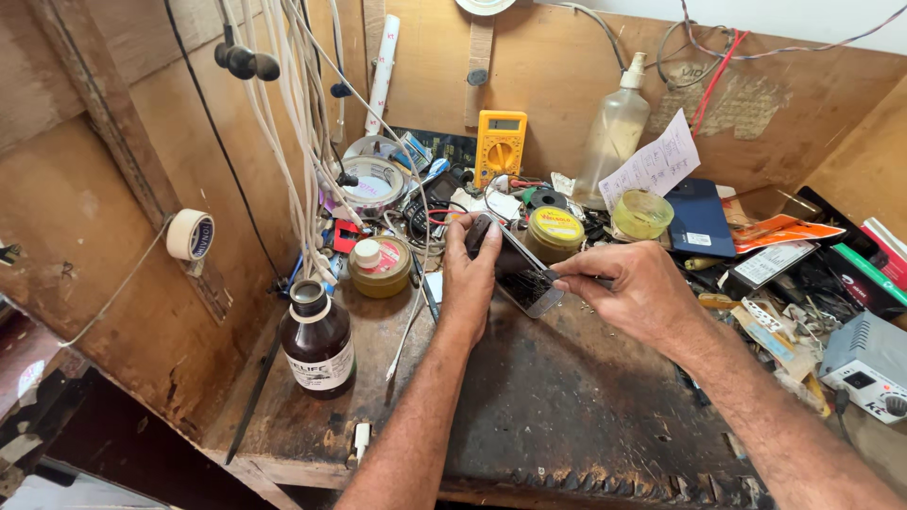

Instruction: The person disassembles a mobile phone by prying the screen off with a thin tool and removing internal components.

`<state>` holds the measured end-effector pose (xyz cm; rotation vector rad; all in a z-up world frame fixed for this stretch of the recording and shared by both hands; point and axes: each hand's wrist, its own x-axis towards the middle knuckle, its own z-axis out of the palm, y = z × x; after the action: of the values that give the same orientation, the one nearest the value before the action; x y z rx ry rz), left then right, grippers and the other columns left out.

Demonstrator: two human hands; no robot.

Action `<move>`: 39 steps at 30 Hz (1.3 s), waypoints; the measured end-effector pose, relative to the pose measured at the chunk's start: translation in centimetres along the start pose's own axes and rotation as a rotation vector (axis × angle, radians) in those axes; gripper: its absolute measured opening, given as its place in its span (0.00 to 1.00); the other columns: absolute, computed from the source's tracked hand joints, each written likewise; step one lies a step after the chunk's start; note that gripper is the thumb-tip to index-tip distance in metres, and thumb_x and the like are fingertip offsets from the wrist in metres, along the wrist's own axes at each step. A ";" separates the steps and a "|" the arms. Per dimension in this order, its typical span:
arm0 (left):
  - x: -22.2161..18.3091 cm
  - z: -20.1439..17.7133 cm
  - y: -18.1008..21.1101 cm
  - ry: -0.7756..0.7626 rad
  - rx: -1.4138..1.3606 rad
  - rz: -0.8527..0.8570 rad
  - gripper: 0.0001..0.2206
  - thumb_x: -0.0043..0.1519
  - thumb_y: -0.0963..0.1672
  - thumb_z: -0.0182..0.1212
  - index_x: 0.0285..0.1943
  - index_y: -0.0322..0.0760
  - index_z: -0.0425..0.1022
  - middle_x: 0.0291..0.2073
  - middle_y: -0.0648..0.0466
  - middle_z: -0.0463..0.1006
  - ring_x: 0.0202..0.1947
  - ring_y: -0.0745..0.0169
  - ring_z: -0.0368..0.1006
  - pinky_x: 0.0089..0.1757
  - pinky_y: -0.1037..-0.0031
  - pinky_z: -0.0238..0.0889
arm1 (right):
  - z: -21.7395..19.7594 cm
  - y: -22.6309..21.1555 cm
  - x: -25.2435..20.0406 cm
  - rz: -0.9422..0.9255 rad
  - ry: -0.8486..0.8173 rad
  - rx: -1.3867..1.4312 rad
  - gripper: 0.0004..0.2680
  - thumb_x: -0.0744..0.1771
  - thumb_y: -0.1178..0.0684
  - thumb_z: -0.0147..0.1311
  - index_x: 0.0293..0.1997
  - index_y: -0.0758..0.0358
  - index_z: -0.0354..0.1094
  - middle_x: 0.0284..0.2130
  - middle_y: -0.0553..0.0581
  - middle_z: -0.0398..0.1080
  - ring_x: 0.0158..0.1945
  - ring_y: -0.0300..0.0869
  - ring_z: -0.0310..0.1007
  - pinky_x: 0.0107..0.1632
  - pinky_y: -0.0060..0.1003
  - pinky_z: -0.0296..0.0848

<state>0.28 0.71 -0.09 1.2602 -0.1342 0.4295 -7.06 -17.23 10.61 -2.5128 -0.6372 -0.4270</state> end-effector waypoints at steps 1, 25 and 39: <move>0.0 0.0 0.0 -0.007 -0.010 -0.004 0.16 0.66 0.49 0.59 0.57 0.35 0.70 0.48 0.52 0.76 0.49 0.64 0.72 0.51 0.71 0.66 | 0.0 0.0 0.0 -0.026 0.003 -0.022 0.08 0.61 0.54 0.67 0.41 0.59 0.80 0.30 0.56 0.81 0.30 0.41 0.81 0.34 0.36 0.75; -0.3 -0.7 1.8 -0.211 -0.215 -0.139 0.31 0.48 0.39 0.65 0.64 0.35 0.64 0.46 0.52 0.71 0.47 0.63 0.69 0.48 0.73 0.66 | 0.0 0.1 -0.5 -0.282 0.055 -0.165 0.08 0.61 0.52 0.66 0.43 0.53 0.80 0.30 0.54 0.79 0.30 0.47 0.77 0.32 0.41 0.74; -0.2 -0.6 1.6 -0.207 -0.263 -0.197 0.34 0.49 0.38 0.62 0.68 0.36 0.60 0.47 0.50 0.68 0.45 0.63 0.67 0.46 0.74 0.68 | 1.0 0.3 -0.8 -0.329 -0.028 -0.236 0.07 0.62 0.52 0.65 0.41 0.56 0.79 0.30 0.54 0.79 0.30 0.47 0.78 0.32 0.42 0.75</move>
<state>-0.63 1.64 1.04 1.0437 -0.2320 0.1057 -7.43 -17.17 9.30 -2.6411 -1.0739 -0.6170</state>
